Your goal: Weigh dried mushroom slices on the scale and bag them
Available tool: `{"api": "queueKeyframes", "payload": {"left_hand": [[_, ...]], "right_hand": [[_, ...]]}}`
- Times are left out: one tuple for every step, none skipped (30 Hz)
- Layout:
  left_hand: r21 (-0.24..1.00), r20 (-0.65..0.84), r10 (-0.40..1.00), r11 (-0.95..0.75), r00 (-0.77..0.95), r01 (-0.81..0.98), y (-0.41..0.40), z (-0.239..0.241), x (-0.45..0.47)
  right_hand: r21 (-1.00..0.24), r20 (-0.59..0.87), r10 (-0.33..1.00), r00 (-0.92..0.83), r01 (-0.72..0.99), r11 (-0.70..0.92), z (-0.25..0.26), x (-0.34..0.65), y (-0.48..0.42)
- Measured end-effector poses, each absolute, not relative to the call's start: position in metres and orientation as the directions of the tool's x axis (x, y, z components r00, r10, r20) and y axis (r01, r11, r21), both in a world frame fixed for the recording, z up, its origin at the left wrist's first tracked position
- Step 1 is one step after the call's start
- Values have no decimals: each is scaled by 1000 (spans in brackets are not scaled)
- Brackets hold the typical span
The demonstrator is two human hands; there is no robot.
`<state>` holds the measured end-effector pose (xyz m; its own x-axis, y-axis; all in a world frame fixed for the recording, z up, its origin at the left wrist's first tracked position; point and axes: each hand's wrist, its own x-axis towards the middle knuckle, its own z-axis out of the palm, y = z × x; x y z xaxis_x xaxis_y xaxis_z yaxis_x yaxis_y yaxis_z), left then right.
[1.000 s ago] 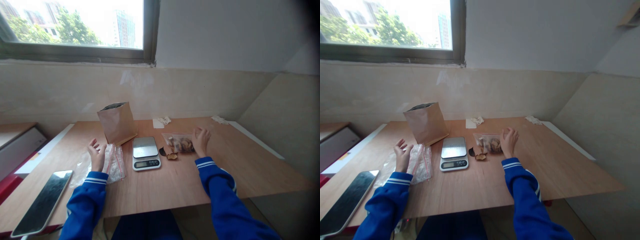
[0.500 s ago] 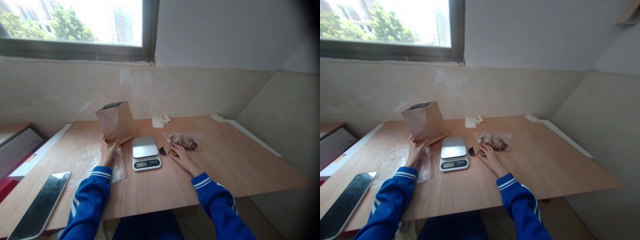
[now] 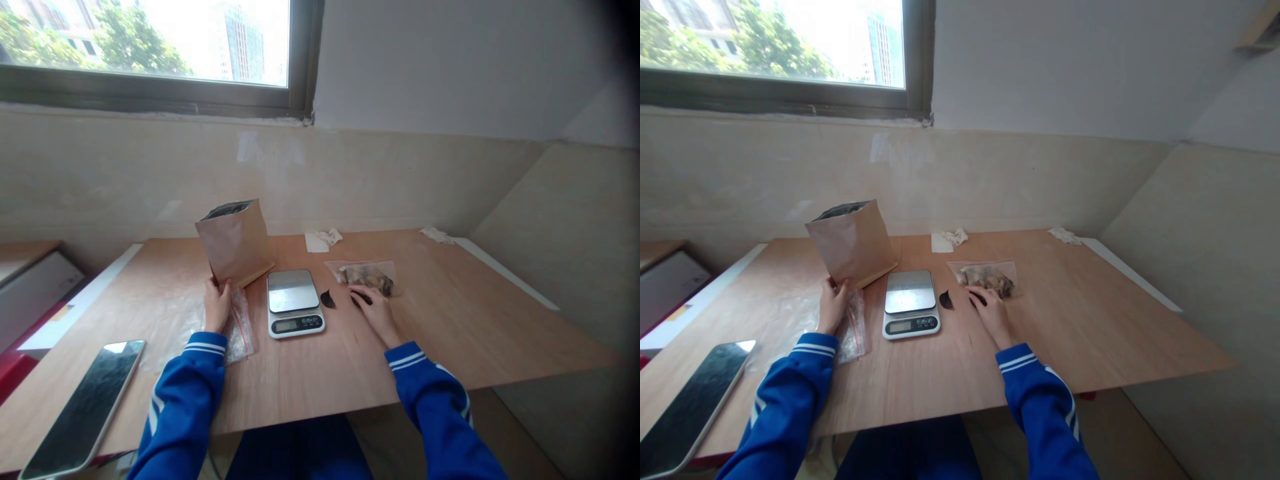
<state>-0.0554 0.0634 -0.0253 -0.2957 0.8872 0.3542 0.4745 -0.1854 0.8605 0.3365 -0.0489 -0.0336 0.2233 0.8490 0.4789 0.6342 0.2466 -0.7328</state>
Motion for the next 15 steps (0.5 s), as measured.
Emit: {"api": "queueKeyframes", "payload": {"left_hand": [[865,352,888,-188,-296,466,63,-26,-55],[869,350,888,-190,-297,457,63,-26,-55],[873,347,890,-191,-297,449,63,-26,-55],[876,344,890,-191,-298,443,63,-27,-55],[879,342,891,-191,-299,437,63,-27,-55],[881,341,891,-193,-299,431,63,-27,-56],[883,344,890,-198,-299,425,63,-27,-56],[885,347,889,-205,-298,419,63,-27,-56],[886,349,889,-211,-295,412,62,-27,-56],[887,351,889,-216,-293,409,62,-27,-56],[887,350,890,-215,-291,409,62,-26,-56],[886,349,891,-212,-291,412,62,-26,-56],[885,347,891,-208,-293,417,61,-26,-55],[884,346,891,-204,-295,420,61,-25,-55],[885,343,891,-200,-297,421,61,-25,-55]], "right_hand": [[-794,456,849,266,552,253,-33,336,-46],[-848,424,852,309,465,254,-33,335,-42],[-890,387,852,352,382,247,-32,334,-39],[-918,353,850,392,319,234,-31,333,-36],[-933,329,843,426,285,219,-29,332,-32],[-937,318,833,452,283,204,-27,332,-29],[-934,320,820,473,303,190,-25,331,-26],[-926,330,807,490,336,175,-23,331,-23],[-916,341,794,504,369,159,-22,330,-20],[-909,347,782,517,392,144,-20,330,-17],[-907,347,773,531,400,133,-19,329,-15],[-909,343,768,541,396,127,-18,328,-12],[-916,335,766,549,381,128,-17,327,-10],[-924,325,767,553,357,134,-15,326,-9],[-933,314,771,554,331,142,-13,323,-7]]}}
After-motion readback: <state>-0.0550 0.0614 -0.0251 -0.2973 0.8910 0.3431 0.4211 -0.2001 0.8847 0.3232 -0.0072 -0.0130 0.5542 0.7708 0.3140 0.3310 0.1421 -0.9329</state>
